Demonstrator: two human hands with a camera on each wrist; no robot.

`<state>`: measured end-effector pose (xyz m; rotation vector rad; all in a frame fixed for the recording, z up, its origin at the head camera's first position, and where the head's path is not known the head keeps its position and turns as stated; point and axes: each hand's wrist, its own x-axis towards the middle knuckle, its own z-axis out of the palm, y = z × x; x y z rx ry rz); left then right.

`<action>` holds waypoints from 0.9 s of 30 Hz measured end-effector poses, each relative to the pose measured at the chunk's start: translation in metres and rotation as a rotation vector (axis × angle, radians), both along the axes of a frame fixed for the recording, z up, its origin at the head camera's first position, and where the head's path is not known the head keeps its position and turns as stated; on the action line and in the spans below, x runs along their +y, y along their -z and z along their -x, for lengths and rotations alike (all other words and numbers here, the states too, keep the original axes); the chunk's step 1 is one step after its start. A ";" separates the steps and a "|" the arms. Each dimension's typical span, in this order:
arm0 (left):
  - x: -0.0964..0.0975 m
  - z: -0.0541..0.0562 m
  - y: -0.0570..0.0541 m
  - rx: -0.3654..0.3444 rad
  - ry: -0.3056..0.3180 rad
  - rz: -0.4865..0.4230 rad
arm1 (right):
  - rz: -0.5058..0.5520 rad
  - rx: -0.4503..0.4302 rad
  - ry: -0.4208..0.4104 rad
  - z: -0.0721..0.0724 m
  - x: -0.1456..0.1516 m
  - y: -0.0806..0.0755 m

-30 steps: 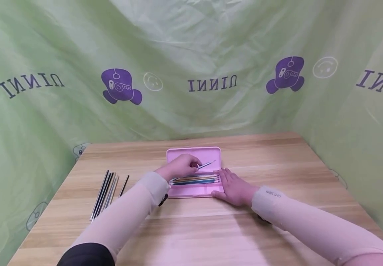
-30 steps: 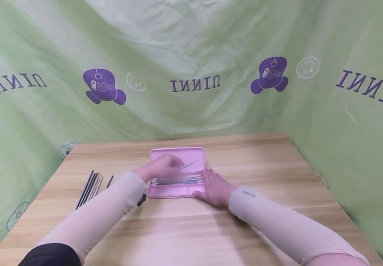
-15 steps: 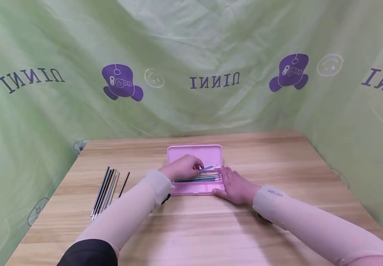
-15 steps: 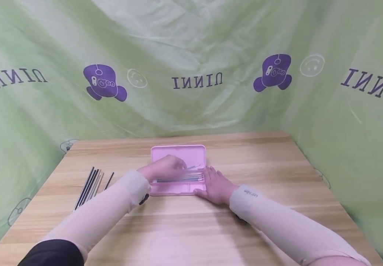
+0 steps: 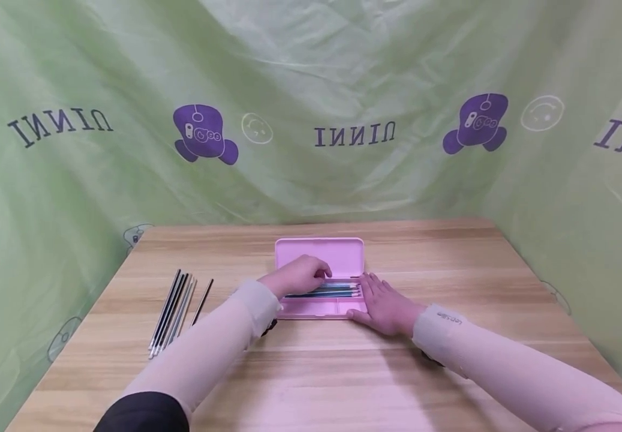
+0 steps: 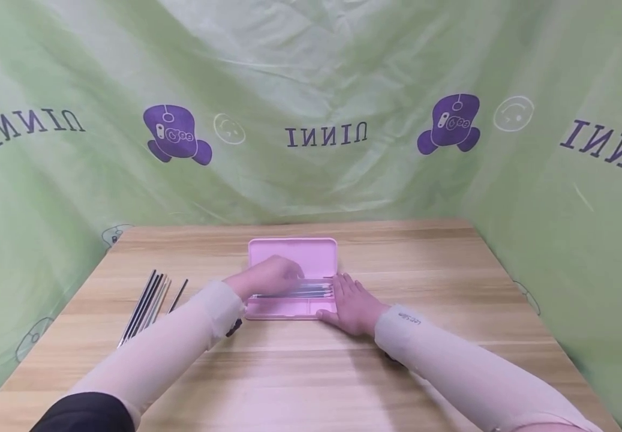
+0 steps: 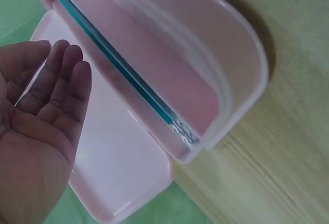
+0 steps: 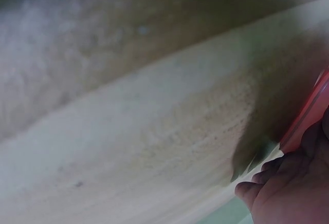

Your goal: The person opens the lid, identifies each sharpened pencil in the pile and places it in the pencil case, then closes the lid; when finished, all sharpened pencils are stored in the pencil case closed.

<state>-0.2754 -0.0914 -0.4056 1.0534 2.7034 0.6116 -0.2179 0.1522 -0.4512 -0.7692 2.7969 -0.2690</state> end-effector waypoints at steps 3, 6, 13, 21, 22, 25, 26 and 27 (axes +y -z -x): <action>-0.010 0.003 0.001 -0.007 -0.040 -0.071 | 0.015 -0.003 0.002 -0.002 -0.001 -0.005; -0.028 0.005 0.001 -0.047 -0.105 -0.169 | 0.035 -0.009 0.005 -0.003 -0.002 -0.007; -0.097 -0.003 -0.009 -0.241 -0.378 -0.417 | 0.002 -0.010 -0.001 -0.002 0.000 -0.001; -0.181 -0.023 -0.005 -0.254 -0.617 -0.572 | 0.024 -0.017 -0.011 -0.004 -0.001 -0.004; -0.190 -0.026 -0.004 -0.255 -0.640 -0.588 | 0.029 -0.022 -0.009 -0.004 -0.001 -0.005; -0.212 -0.036 -0.001 -0.246 -0.717 -0.606 | 0.015 -0.026 -0.008 -0.005 -0.001 -0.006; -0.219 -0.039 0.000 -0.241 -0.744 -0.608 | 0.012 -0.028 -0.009 -0.005 -0.001 -0.007; -0.225 -0.041 0.001 -0.233 -0.772 -0.599 | 0.011 -0.031 -0.004 -0.004 -0.001 -0.007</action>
